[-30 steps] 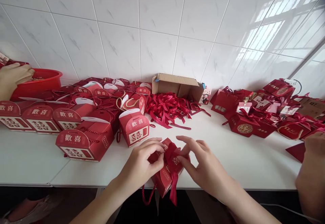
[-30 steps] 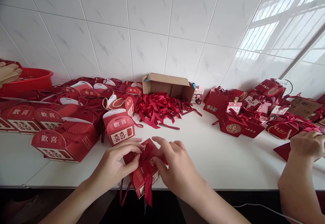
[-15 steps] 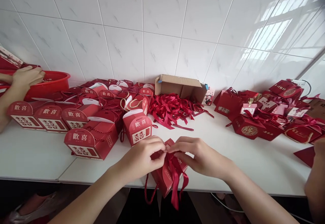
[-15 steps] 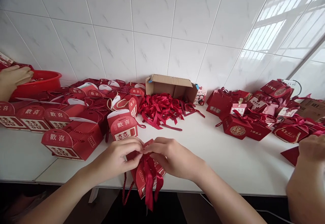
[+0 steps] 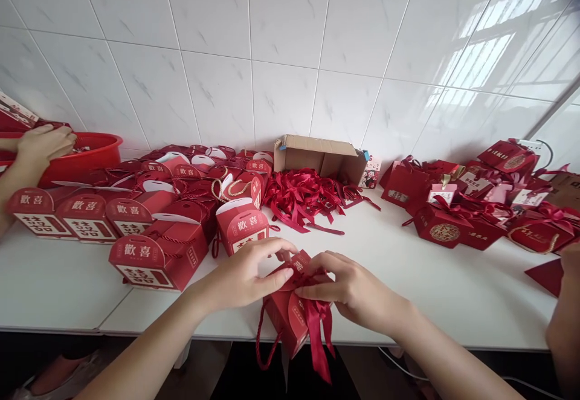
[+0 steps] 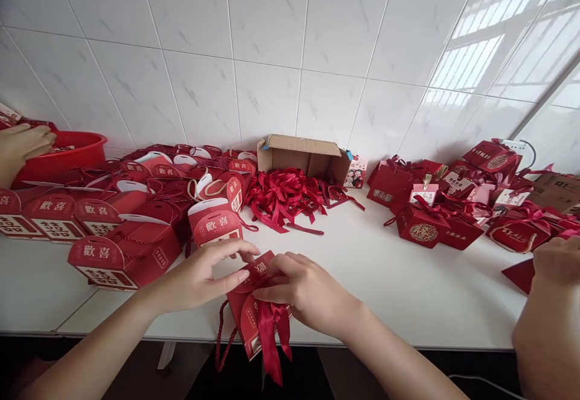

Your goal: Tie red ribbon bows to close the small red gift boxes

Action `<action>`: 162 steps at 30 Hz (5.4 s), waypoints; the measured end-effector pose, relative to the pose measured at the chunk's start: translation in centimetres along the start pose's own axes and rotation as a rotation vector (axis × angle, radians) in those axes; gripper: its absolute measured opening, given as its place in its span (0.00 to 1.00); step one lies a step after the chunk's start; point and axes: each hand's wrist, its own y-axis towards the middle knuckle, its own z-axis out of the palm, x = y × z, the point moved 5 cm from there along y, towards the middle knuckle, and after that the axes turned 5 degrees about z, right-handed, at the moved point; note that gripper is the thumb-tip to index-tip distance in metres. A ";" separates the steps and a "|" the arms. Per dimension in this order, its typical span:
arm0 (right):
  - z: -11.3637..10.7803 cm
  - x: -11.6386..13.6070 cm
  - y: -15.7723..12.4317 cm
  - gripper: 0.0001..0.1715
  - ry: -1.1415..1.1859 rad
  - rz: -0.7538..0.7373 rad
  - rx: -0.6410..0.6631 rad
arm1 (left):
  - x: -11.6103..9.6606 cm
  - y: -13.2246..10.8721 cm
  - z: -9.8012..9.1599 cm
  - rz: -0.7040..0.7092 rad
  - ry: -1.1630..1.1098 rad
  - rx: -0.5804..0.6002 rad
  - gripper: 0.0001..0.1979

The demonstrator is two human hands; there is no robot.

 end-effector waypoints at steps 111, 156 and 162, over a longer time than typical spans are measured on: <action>0.0 -4.0 -1.7 0.01 0.366 0.262 -0.286 | 0.7 0.0 3.1 -0.137 -0.316 -0.097 0.07; 1.2 -6.3 -3.5 0.20 0.816 0.563 -0.476 | 1.4 -0.7 4.6 -0.247 -0.429 -0.228 0.05; 0.6 -4.5 -3.0 0.18 0.725 0.629 -0.200 | 1.1 -0.9 4.7 -0.226 -0.427 -0.214 0.08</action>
